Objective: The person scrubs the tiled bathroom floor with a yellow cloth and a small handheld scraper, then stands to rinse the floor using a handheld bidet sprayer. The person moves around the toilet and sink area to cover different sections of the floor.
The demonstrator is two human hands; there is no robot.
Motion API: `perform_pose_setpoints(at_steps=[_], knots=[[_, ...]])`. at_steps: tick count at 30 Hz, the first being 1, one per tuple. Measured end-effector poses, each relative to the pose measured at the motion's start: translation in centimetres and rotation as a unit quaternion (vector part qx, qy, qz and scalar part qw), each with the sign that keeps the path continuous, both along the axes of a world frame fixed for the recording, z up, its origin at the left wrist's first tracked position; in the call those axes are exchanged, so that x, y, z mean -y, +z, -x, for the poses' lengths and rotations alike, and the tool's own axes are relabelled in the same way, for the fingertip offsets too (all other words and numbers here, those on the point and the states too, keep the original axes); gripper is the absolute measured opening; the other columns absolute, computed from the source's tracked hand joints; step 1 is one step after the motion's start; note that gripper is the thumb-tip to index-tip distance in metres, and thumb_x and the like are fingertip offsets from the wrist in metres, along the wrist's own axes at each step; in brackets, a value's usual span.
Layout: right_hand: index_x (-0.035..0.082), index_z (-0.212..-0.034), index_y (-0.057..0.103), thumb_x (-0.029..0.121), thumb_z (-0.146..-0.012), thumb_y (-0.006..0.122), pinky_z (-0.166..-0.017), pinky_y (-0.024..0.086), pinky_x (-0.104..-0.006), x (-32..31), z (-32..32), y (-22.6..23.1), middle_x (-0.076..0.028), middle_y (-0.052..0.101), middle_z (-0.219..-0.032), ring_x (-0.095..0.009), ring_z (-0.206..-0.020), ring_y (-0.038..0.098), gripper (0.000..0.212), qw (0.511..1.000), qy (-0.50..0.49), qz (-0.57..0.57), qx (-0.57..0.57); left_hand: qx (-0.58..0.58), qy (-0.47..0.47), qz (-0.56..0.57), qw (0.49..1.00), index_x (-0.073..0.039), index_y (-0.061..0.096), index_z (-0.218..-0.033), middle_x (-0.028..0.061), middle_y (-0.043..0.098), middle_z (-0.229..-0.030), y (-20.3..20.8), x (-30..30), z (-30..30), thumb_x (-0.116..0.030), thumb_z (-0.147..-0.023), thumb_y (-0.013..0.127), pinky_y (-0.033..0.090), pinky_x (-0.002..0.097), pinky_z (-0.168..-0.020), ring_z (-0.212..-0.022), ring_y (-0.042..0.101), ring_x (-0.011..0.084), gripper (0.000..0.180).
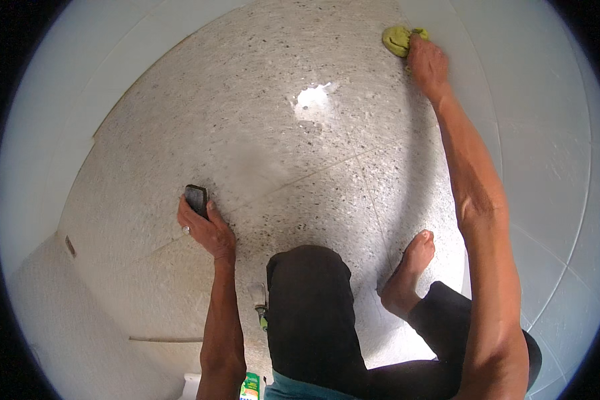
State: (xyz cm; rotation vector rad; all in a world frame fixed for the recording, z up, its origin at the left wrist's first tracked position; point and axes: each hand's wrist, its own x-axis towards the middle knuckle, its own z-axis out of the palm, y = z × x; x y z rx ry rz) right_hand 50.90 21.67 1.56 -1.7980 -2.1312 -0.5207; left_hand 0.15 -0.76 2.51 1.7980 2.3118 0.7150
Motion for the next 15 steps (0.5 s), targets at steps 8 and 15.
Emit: perform_pose_setpoints(at_steps=[8, 15], knots=[[0.005, -0.112, 0.063, 0.015, -0.091, 0.052, -0.065, 0.055, -0.0446, 1.1, 9.7, 0.6, -0.016, 0.069, -0.091, -0.033, -0.080, 0.070, 0.026, 0.993, -0.074, 0.087, -0.022, -0.006, 0.035, 0.024, 0.999, 0.004, 0.034, -0.141, 0.0272, 0.041, -0.138, 0.6, 0.0, -0.6, -0.017, -0.092, 0.060, 0.032, 0.0518, -0.107, -0.129, 0.038, 0.0437, 0.059], [0.005, -0.130, 0.053, 0.008, -0.086, 0.055, -0.055, 0.055, -0.0412, 9.0, 30.3, 1.2, -0.018, 0.065, -0.090, -0.030, -0.071, 0.068, 0.044, 0.956, 0.121, 0.223, -0.146, 0.019, 0.012, 0.012, 1.000, 0.004, 0.035, -0.139, 0.0273, 0.041, -0.137, 0.9, 0.0, 0.0, -0.017, -0.090, 0.063, 0.026, 0.0550, -0.112, -0.131, 0.035, 0.0453, 0.060]])
